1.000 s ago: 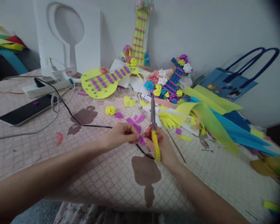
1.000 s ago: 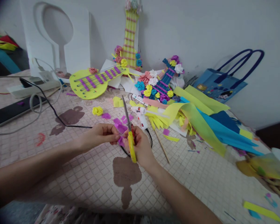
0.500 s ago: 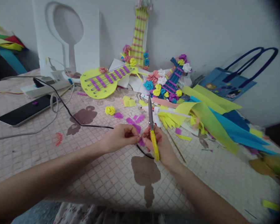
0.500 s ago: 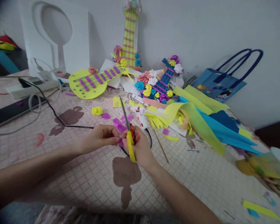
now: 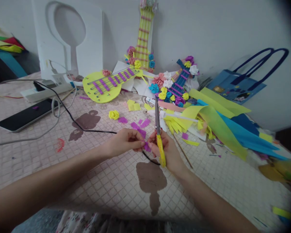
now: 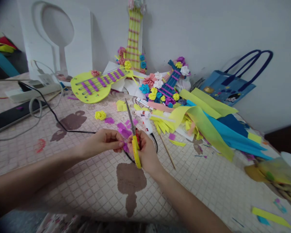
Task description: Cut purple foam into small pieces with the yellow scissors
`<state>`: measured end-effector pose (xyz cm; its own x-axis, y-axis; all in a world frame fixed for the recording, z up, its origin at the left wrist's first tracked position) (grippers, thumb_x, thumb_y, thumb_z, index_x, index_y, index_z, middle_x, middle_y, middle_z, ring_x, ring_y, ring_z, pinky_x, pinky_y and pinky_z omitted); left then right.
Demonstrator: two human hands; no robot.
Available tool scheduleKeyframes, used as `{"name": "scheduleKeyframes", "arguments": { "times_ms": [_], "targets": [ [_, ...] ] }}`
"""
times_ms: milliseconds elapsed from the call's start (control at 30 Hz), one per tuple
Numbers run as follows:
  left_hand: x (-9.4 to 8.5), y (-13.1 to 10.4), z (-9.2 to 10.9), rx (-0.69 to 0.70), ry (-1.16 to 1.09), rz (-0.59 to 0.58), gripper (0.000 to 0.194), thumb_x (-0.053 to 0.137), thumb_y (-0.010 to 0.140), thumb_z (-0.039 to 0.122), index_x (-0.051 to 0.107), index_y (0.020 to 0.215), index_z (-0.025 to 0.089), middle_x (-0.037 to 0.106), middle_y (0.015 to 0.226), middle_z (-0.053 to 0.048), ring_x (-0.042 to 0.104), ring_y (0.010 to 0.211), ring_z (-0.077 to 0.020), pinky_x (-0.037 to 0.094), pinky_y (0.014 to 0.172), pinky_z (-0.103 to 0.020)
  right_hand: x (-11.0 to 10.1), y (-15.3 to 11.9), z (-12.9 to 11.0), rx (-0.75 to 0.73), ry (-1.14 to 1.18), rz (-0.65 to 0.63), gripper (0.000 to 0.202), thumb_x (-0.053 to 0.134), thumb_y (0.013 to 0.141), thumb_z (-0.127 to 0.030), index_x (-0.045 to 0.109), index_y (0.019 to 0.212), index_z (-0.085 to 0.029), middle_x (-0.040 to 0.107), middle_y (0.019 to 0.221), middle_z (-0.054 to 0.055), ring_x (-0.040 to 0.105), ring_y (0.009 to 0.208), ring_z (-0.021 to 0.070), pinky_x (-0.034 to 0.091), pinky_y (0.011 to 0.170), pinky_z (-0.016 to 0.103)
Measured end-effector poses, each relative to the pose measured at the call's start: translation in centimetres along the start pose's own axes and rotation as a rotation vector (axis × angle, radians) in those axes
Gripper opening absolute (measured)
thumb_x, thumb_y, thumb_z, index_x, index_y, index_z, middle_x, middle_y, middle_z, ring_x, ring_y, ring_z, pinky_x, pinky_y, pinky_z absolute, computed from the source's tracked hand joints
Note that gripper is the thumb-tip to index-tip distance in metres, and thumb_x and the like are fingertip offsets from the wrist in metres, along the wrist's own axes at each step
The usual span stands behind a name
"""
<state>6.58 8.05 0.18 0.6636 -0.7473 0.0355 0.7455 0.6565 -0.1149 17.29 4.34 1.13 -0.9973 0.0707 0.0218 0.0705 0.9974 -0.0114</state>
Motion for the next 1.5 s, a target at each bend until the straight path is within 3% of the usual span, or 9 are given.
{"name": "scheduleKeyframes", "arguments": {
  "times_ms": [333, 1033, 1200, 1500],
  "targets": [
    [-0.25, 0.03, 0.11, -0.004, 0.019, 0.012, 0.018, 0.067, 0.081, 0.026, 0.061, 0.075, 0.011, 0.062, 0.065, 0.0, 0.057, 0.059, -0.0081, 0.045, 0.059, -0.021, 0.18, -0.27, 0.4, 0.061, 0.05, -0.003, 0.027, 0.075, 0.067, -0.029, 0.053, 0.082, -0.023, 0.053, 0.066, -0.007, 0.041, 0.044, 0.0069, 0.037, 0.039, 0.02],
    [-0.36, 0.07, 0.28, 0.024, 0.056, 0.039, 0.02, 0.069, 0.077, 0.028, 0.059, 0.072, 0.012, 0.062, 0.064, 0.0, 0.055, 0.058, -0.0084, 0.045, 0.058, -0.021, 0.22, -0.12, 0.27, 0.037, 0.023, -0.014, 0.034, 0.081, 0.063, -0.031, 0.054, 0.083, -0.023, 0.055, 0.071, -0.006, 0.044, 0.05, 0.0084, 0.04, 0.043, 0.021],
    [-0.3, 0.01, 0.33, 0.021, 0.037, 0.038, 0.024, 0.072, 0.077, 0.032, 0.06, 0.072, 0.013, 0.063, 0.065, 0.0, 0.057, 0.059, -0.0088, 0.047, 0.06, -0.021, 0.08, -0.04, 0.11, -0.002, 0.003, -0.002, 0.031, 0.079, 0.065, -0.028, 0.054, 0.083, -0.023, 0.057, 0.076, -0.003, 0.044, 0.055, 0.0096, 0.041, 0.046, 0.021],
    [-0.56, -0.08, 0.4, -0.034, 0.035, 0.059, 0.044, 0.057, 0.088, 0.053, 0.064, 0.076, 0.011, 0.069, 0.068, -0.005, 0.062, 0.062, -0.0121, 0.051, 0.064, -0.025, -0.24, -0.02, 0.2, -0.01, -0.002, 0.018, 0.028, 0.077, 0.066, -0.026, 0.054, 0.083, -0.023, 0.057, 0.078, -0.004, 0.045, 0.056, 0.0102, 0.04, 0.048, 0.023]
  ]
}}
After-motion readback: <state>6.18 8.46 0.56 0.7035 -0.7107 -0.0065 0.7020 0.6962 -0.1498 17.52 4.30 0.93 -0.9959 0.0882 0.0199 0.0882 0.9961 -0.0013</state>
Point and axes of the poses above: each hand's wrist, its own y-axis towards the middle knuckle, its own x-axis out of the palm, z = x × y, the point moved 10 cm from there along y, towards the middle knuckle
